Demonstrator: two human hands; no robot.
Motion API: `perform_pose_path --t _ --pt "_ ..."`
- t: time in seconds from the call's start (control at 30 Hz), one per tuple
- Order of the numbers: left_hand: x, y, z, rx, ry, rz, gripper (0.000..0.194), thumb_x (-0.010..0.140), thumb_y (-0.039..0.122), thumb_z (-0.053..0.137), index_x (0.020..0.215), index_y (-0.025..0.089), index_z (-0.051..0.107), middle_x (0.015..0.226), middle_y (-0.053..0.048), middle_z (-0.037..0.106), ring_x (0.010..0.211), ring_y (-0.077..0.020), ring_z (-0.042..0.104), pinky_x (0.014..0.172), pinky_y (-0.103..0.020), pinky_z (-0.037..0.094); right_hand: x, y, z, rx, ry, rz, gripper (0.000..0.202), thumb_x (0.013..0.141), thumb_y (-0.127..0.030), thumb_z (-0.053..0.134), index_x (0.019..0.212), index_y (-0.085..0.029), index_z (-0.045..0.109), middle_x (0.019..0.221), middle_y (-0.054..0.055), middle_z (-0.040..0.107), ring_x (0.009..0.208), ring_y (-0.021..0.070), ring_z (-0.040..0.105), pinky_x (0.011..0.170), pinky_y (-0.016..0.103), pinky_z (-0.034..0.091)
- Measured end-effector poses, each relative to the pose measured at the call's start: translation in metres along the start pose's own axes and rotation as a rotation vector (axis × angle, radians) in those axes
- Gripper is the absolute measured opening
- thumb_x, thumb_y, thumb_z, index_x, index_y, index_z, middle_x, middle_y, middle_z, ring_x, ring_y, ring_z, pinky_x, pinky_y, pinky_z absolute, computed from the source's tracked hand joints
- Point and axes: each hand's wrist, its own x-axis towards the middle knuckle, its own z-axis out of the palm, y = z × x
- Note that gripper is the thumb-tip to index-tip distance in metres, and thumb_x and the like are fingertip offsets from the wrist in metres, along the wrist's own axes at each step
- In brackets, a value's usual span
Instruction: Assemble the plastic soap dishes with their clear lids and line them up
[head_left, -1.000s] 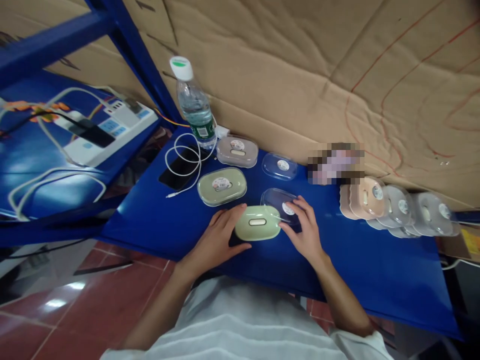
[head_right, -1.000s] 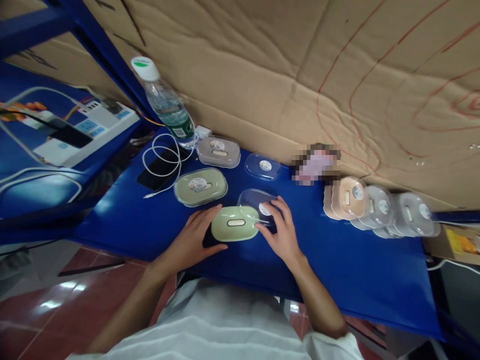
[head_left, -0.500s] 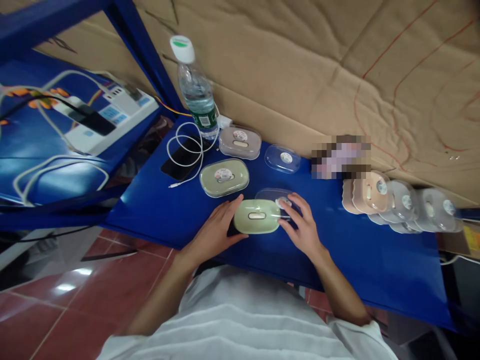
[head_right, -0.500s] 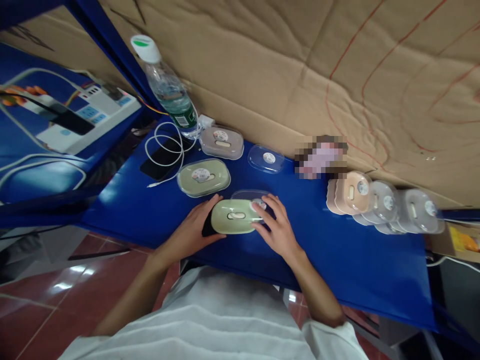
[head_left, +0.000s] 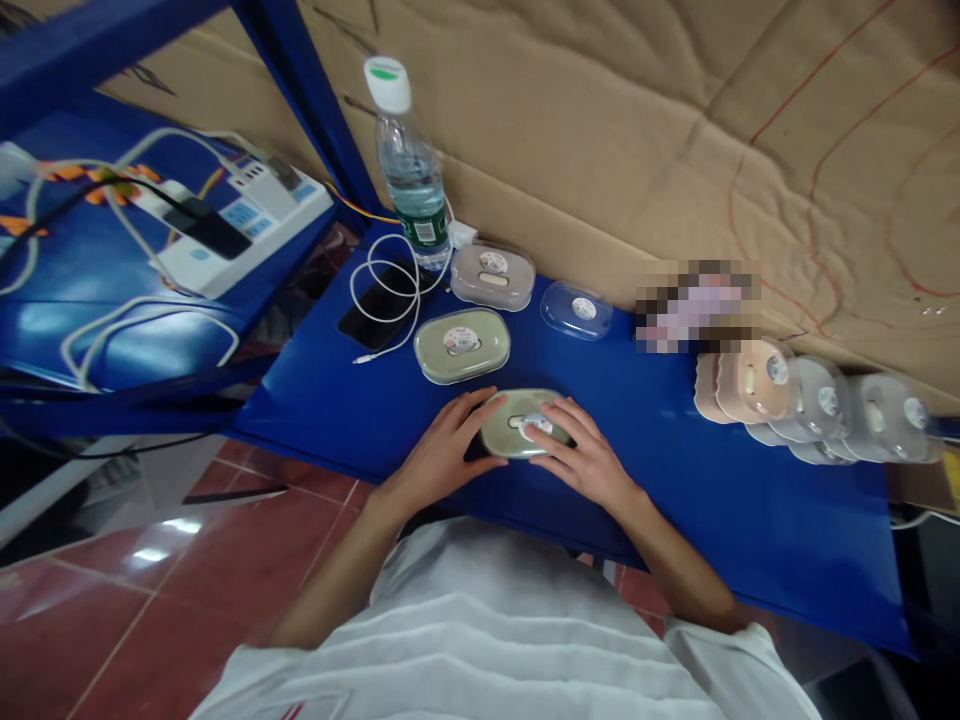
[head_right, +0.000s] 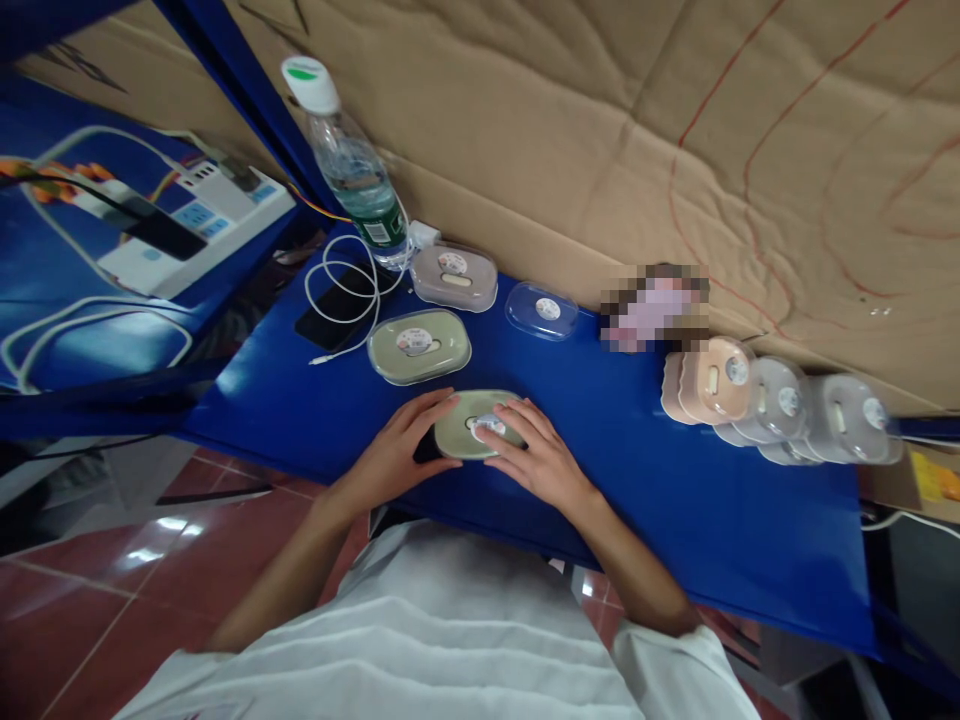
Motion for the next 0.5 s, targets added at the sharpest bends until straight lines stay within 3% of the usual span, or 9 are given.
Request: perform_pose_path --t 0.23,0.5 --pt "0.0 0.0 0.002 0.021 0.011 -0.002 0.092 0.095 0.038 0.083 0.171 0.037 0.031 0.166 -0.013 0.049 0.154 -0.0358 0.05 0.128 -0.056 0.044 -0.007 0.006 0.007 0.069 0.009 0.123 0.078 0.099 -0.034 0.079 0.168 -0.038 0.043 0.181 0.01 0.028 0.167 0.0357 0.029 0.129 0.06 0.045" --pt "-0.002 -0.006 0.005 0.014 0.018 -0.003 0.094 0.091 0.038 0.087 0.17 0.039 0.035 0.162 -0.011 0.053 0.149 -0.0345 0.055 0.125 -0.054 0.05 -0.009 0.009 0.005 0.081 0.007 0.122 0.09 0.097 -0.033 0.081 0.172 -0.04 0.032 0.18 0.009 0.031 0.164 0.033 0.038 0.127 0.055 0.048"
